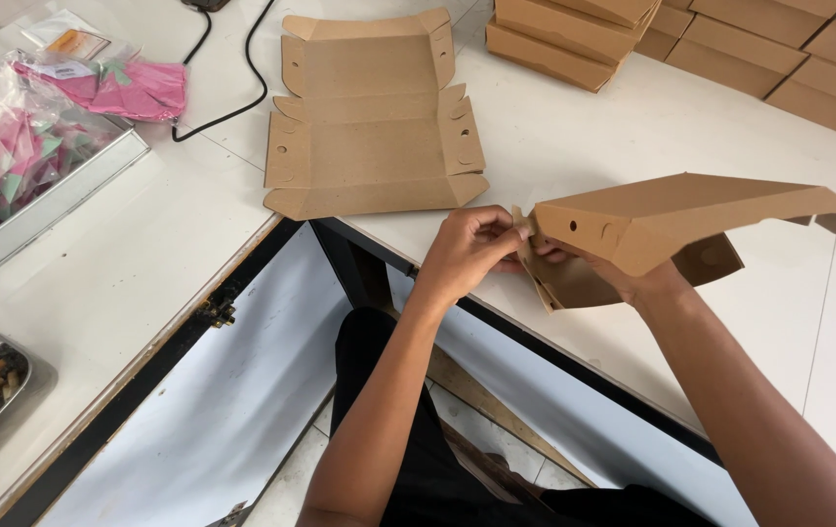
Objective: The person assembles flat cardboard boxes by folding the side flaps and inserting tabs into slots to form rectangular containers. The person completes one box and begins a second, stacking the finished box with others on the table.
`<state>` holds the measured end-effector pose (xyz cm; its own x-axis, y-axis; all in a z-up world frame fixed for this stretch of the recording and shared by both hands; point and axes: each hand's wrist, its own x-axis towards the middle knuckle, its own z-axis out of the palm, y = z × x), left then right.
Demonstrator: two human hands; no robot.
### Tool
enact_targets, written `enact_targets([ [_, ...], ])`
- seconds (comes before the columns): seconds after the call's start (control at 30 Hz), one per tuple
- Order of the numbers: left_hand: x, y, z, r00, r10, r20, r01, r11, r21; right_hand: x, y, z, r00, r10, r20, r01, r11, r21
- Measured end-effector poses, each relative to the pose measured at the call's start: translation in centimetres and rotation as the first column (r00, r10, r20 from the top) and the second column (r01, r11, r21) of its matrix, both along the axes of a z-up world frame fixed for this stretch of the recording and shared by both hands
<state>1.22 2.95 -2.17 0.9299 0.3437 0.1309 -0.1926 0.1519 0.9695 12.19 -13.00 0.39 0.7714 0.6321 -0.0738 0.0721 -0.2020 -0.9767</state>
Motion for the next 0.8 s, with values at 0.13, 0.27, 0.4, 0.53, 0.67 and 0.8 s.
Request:
enact_targets([
  [0.13, 0.0, 0.2, 0.1, 1.000, -0.013, -0.010, 0.012, 0.999, -0.048, 0.6, -0.7, -0.2, 1.000, 0.014, -0.005, -0.014, 1.000, 0.003],
  [0.27, -0.3, 0.3, 0.3, 0.999, -0.052, 0.001, 0.052, 0.997, -0.064, 0.9, -1.2, -0.8, 0.999, 0.026, -0.024, -0.026, 1.000, 0.000],
  [0.4, 0.3, 0.8, -0.6, 0.996, -0.089, 0.013, 0.090, 0.990, -0.112, 1.2, -0.6, -1.0, 0.998, 0.038, -0.044, -0.038, 0.999, 0.003],
  [0.53, 0.3, 0.9, -0.7, 0.995, -0.096, 0.027, 0.098, 0.989, -0.109, 1.6, -1.9, -1.8, 0.997, 0.053, -0.058, -0.052, 0.999, 0.009],
  [0.67, 0.5, 0.6, -0.5, 0.998, -0.051, 0.044, 0.055, 0.993, -0.100, 1.7, -2.9, -2.4, 0.996, 0.050, -0.080, -0.049, 0.999, 0.018],
  [0.8, 1.1, 0.9, -1.2, 0.997, -0.073, 0.030, 0.076, 0.991, -0.111, 1.9, -2.7, -2.5, 0.994, 0.056, -0.097, -0.054, 0.998, 0.032],
])
